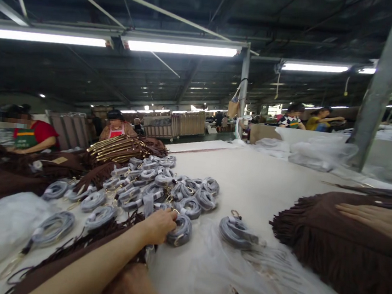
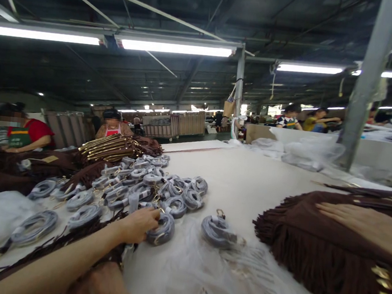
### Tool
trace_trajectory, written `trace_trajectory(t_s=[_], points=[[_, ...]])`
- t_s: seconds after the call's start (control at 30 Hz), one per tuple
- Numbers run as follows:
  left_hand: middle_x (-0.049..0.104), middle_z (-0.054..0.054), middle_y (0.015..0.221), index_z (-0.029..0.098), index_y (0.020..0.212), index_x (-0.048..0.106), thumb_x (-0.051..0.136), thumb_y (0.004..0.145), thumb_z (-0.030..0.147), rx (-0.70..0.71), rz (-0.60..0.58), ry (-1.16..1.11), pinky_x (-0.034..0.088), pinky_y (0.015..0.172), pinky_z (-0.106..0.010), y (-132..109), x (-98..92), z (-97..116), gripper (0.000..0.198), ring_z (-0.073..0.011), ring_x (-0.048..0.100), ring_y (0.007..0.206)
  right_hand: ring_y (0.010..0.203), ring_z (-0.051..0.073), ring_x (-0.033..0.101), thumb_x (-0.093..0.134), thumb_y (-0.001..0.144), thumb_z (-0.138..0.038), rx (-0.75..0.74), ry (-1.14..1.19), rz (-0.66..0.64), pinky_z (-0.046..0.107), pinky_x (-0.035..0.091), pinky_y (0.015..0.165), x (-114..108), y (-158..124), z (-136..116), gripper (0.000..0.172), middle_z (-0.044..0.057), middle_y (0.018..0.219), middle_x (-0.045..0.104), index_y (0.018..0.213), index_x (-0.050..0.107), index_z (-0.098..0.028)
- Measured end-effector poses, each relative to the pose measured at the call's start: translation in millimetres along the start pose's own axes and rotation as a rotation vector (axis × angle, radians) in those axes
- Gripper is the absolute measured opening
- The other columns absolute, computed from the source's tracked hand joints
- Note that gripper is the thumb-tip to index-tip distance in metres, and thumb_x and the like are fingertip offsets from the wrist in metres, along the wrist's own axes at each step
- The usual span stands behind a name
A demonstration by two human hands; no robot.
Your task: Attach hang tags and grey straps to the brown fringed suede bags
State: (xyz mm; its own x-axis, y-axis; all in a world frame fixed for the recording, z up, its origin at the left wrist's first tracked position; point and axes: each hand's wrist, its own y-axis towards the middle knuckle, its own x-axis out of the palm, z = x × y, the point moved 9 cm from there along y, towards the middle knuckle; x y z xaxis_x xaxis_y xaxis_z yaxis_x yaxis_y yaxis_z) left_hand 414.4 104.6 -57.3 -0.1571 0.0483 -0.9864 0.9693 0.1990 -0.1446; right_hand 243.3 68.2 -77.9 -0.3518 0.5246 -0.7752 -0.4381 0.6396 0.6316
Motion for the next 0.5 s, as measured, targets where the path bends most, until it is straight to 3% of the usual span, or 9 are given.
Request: trace_trajectory(t_s=[0.07, 0.13, 0.23, 0.4, 0.5], points=[[0.059, -0.015, 0.113, 0.013, 0.09, 0.07, 0.066, 0.067, 0.013, -0.007, 0.001, -0.009, 0.047, 0.094, -0.042, 0, 4.1, -4, 0.023, -0.0309, 0.055, 0.105, 0.099, 0.026, 0.067, 0.05, 0.092, -0.018, 0.053, 0.004, -0.014, 0.038, 0.059, 0.074, 2, 2, -1, 0.03, 0.012, 0.123, 0.066, 0.121, 0.058, -0.016], [0.057, -0.012, 0.118, 0.016, 0.102, 0.067, 0.066, 0.071, 0.015, -0.007, 0.002, -0.035, 0.045, 0.098, -0.036, -6, 5.7, -10, 0.031, -0.0268, 0.054, 0.109, 0.078, 0.025, 0.07, 0.056, 0.088, -0.019, 0.14, 0.026, -0.162, 0.034, 0.058, 0.058, 14, 3, 0, 0.018, 0.012, 0.1, 0.073, 0.102, 0.068, -0.015], [0.053, -0.009, 0.124, 0.019, 0.106, 0.065, 0.065, 0.072, 0.013, -0.021, 0.014, -0.11, 0.042, 0.1, -0.032, -21, 6.9, -21, 0.035, -0.0239, 0.051, 0.113, 0.056, 0.023, 0.067, 0.062, 0.084, -0.021, 0.224, 0.054, -0.345, 0.031, 0.053, 0.045, 26, 1, -3, 0.012, 0.009, 0.067, 0.072, 0.079, 0.071, -0.016], [0.056, -0.009, 0.114, 0.018, 0.083, 0.064, 0.066, 0.069, 0.012, -0.079, 0.104, -0.305, 0.039, 0.1, -0.039, -33, 4.5, -33, 0.015, -0.0266, 0.05, 0.109, 0.052, 0.021, 0.065, 0.063, 0.084, -0.02, 0.176, 0.05, -0.299, 0.029, 0.049, 0.043, 12, 4, -15, 0.013, 0.004, 0.06, 0.068, 0.072, 0.069, -0.017], [0.055, -0.007, 0.122, 0.019, 0.081, 0.062, 0.062, 0.073, 0.015, -0.091, 0.215, -0.439, 0.036, 0.102, -0.035, -31, -7.4, -40, 0.009, -0.024, 0.049, 0.114, 0.049, 0.018, 0.062, 0.065, 0.085, -0.024, 0.124, 0.025, -0.297, 0.025, 0.039, 0.037, 7, 2, -17, 0.014, 0.001, 0.06, 0.068, 0.072, 0.068, -0.019]])
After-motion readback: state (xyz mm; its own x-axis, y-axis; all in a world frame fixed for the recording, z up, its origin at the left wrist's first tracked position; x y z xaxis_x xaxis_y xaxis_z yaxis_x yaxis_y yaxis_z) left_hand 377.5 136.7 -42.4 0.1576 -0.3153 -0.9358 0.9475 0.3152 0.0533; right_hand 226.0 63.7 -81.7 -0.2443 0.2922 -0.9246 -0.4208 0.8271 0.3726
